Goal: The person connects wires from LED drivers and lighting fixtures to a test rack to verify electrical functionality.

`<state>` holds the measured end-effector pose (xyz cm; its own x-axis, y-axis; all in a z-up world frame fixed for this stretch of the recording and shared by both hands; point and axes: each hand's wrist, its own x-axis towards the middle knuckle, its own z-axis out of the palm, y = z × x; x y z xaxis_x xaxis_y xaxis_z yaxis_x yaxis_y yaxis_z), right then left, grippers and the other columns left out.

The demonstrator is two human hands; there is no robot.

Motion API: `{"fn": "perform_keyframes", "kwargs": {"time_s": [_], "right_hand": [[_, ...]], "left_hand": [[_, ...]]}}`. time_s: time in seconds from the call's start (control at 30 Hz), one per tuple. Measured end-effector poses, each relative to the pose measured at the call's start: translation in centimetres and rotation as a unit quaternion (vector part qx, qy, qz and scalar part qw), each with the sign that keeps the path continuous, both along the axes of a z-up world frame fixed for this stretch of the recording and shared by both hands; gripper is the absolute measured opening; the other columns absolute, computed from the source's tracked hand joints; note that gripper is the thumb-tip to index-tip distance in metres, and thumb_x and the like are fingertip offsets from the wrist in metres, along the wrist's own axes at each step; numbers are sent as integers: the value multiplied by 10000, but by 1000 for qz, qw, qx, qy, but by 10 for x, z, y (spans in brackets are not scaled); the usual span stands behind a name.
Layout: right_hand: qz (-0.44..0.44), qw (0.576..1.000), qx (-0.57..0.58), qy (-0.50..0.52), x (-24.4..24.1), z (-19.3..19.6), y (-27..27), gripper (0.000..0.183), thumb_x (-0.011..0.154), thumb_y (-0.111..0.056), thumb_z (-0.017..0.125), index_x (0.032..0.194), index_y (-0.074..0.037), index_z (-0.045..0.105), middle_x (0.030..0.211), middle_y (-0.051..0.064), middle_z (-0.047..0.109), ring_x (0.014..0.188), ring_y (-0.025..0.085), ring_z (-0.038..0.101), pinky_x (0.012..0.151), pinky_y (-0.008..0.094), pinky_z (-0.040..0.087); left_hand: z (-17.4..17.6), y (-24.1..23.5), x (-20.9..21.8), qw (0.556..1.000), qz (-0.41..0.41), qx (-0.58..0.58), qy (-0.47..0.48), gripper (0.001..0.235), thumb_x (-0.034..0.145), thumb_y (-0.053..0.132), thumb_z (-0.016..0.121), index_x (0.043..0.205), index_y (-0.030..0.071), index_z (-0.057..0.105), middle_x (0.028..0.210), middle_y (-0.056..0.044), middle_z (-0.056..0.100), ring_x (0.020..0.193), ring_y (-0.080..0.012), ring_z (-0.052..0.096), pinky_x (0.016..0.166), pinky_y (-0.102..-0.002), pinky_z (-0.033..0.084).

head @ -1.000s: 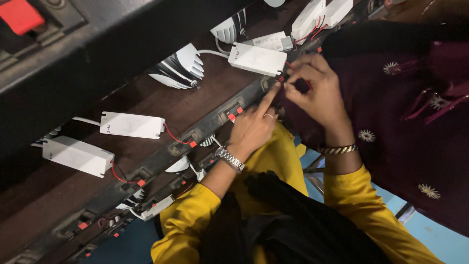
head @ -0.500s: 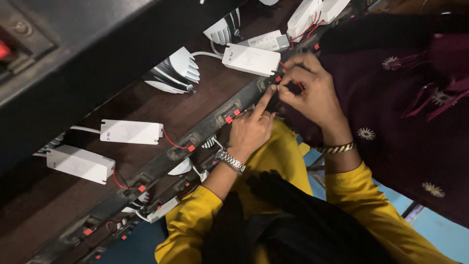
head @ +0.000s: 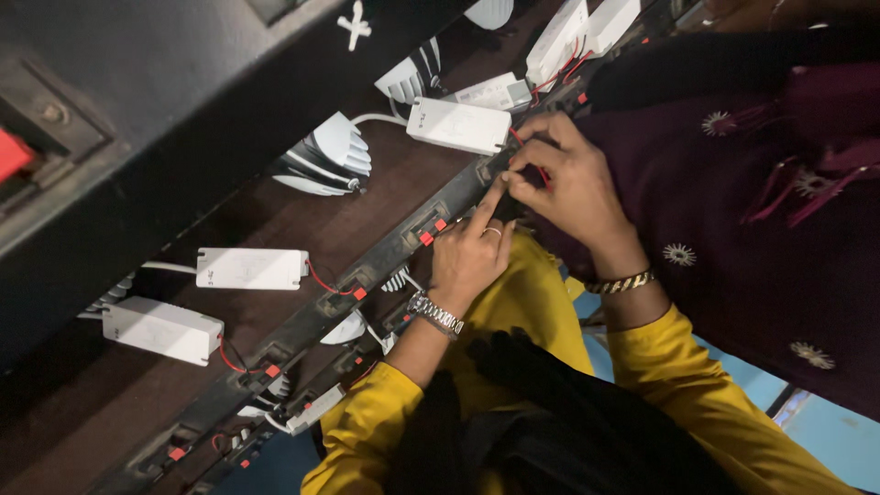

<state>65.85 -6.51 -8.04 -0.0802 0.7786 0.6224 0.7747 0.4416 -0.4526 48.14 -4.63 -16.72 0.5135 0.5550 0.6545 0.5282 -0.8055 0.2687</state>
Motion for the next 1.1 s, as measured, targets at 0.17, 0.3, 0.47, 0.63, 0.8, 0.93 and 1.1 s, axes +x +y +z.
{"fn": "perform_keyframes", "kwargs": {"time_s": [0.17,0.3,0.47,0.63,0.8,0.93,1.1], "right_hand": [[-9,1000,1,16,5,7,-5,173,850,-123,854,974,-62,750,1089,107,641,986,280,678,821,369,566],[-3,998,-22,61,9,10,-10,149,875,-95,823,1005,-52,766,968,108,677,873,258,698,738,344,562],[17,995,-27,93,13,12,-13,139,887,-46,770,1025,-33,759,958,116,723,838,247,727,718,317,566],[72,980,-48,178,17,12,-20,275,973,48,613,1214,-30,721,1050,122,746,964,187,756,840,280,592],[113,970,-16,214,22,-1,-11,341,986,83,587,1280,-24,722,1138,148,685,988,192,690,856,293,572],[155,882,-124,428,26,-24,11,230,991,13,598,1194,8,707,1062,93,762,840,157,753,676,249,539],[188,870,-95,445,33,-36,15,98,1019,-26,667,1041,51,724,974,103,702,779,127,668,736,260,551]], "left_hand": [[5,-2,4,1000,-6,-11,-2,383,939,210,721,631,24,589,1471,-53,591,624,-243,668,570,-380,543],[9,-5,9,1000,6,-10,4,354,917,218,735,643,28,615,1455,-51,596,592,-254,654,557,-393,537],[15,-8,9,1000,-10,-7,2,324,911,213,723,666,27,621,1489,-62,569,619,-253,669,570,-394,540],[21,-11,9,1000,-2,-16,19,341,892,215,725,633,23,615,1499,-65,563,602,-255,669,566,-398,545],[20,-10,9,1000,-7,-14,12,332,899,210,725,649,15,626,1497,-77,565,604,-254,669,572,-393,549],[12,-10,6,1000,-9,-15,6,327,909,222,728,664,27,632,1502,-73,548,634,-263,677,593,-399,553],[13,-14,0,999,-7,-45,30,301,909,231,718,700,22,665,1563,-59,499,621,-266,680,588,-410,554]]}}
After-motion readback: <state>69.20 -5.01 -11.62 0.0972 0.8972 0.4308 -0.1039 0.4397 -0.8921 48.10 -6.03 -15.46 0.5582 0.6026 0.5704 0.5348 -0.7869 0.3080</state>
